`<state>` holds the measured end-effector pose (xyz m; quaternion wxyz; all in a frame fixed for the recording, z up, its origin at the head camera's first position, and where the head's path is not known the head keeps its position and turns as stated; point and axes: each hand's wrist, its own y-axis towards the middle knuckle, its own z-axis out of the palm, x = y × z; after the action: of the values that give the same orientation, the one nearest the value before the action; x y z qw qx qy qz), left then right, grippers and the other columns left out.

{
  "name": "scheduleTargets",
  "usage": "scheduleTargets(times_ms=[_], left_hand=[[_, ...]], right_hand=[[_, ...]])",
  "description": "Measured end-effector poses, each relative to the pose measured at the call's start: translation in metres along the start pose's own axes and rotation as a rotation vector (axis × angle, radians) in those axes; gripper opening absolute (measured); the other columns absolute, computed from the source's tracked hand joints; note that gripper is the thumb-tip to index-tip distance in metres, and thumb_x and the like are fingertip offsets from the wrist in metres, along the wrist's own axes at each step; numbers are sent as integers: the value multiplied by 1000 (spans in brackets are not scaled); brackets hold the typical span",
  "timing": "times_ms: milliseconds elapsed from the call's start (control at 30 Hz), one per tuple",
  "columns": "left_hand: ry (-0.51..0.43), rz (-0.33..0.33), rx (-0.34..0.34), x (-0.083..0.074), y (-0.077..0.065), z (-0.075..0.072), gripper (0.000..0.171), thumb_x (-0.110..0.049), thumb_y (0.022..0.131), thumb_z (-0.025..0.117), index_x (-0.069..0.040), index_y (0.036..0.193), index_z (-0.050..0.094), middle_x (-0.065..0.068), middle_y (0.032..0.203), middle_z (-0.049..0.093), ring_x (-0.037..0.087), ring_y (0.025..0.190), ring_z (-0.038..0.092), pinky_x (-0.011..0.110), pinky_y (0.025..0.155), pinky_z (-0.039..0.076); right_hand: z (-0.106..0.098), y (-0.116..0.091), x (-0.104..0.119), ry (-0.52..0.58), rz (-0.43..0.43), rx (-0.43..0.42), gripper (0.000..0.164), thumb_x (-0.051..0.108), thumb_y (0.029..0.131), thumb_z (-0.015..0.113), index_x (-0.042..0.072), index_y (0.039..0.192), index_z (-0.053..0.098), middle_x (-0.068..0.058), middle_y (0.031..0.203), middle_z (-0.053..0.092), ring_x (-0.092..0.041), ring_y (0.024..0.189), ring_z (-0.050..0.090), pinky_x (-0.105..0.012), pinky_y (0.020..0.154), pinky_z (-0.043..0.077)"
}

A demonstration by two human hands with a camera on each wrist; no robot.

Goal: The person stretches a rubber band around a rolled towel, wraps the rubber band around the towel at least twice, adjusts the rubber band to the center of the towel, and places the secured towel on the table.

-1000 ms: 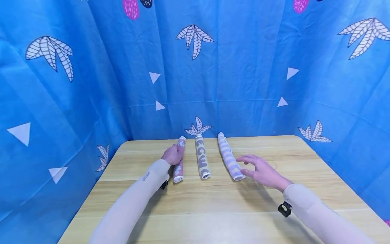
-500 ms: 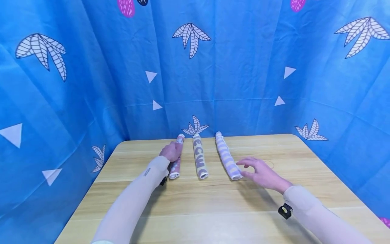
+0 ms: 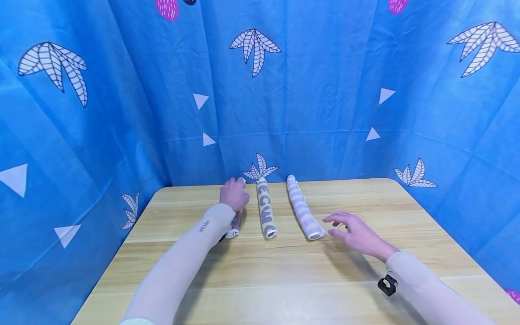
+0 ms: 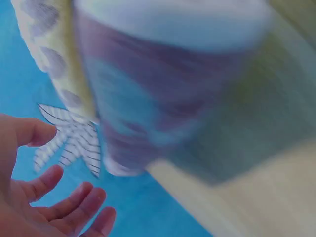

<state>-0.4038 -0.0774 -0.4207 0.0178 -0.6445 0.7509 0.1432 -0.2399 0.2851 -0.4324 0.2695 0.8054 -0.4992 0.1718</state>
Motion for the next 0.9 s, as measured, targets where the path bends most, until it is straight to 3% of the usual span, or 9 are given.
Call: scheduleTargets(times_ms=[167, 233, 333, 400, 500, 700, 900], left_hand=[[38, 66, 40, -28, 3, 3, 44, -31, 93, 62, -1, 125, 62, 18, 116, 64, 34, 108, 60, 48, 97, 50], [23, 51, 91, -36, 5, 5, 36, -35, 94, 62, -3, 111, 68, 14, 104, 68, 31, 99, 62, 45, 97, 47], [-14, -5, 174, -43, 9, 12, 33, -41, 95, 60, -11, 85, 68, 6, 83, 67, 24, 80, 61, 39, 86, 47], [-61, -43, 208, -46, 12, 17, 35, -43, 95, 61, -12, 78, 66, 5, 78, 64, 20, 72, 59, 35, 75, 47], [-144, -84, 235, -48, 17, 26, 35, -43, 93, 65, -10, 83, 68, 5, 82, 64, 19, 71, 59, 33, 68, 48], [-289, -195, 271, -51, 24, 37, 34, -31, 87, 75, -4, 108, 69, 12, 99, 66, 24, 83, 63, 34, 75, 54], [-369, -230, 290, -52, 28, 38, 33, -20, 87, 73, -4, 115, 65, 14, 105, 64, 26, 87, 64, 32, 67, 55]], right_hand=[[0, -6, -6, -2, 9, 3, 34, 18, 94, 69, 13, 127, 67, -8, 127, 67, -30, 107, 63, -40, 80, 50], [2, -7, -8, -4, 12, 0, 33, 18, 94, 70, 13, 126, 67, -7, 126, 68, -29, 106, 63, -43, 81, 50], [5, -8, -11, -13, -2, -1, 33, 18, 94, 69, 11, 126, 68, -7, 124, 68, -29, 105, 63, -49, 84, 51], [7, -7, -11, -2, -2, 0, 32, 16, 94, 69, 9, 125, 68, -6, 123, 68, -30, 106, 63, -52, 87, 51], [9, -7, -11, 12, -1, 14, 32, 15, 94, 69, 8, 125, 67, -6, 123, 68, -31, 107, 63, -55, 90, 50], [7, -8, -10, 14, 12, 31, 32, 15, 95, 67, 8, 127, 66, -5, 126, 67, -30, 111, 62, -56, 94, 48], [1, -9, -10, 12, 5, 7, 30, 14, 95, 67, 9, 125, 68, -6, 125, 68, -34, 112, 62, -60, 95, 46]])
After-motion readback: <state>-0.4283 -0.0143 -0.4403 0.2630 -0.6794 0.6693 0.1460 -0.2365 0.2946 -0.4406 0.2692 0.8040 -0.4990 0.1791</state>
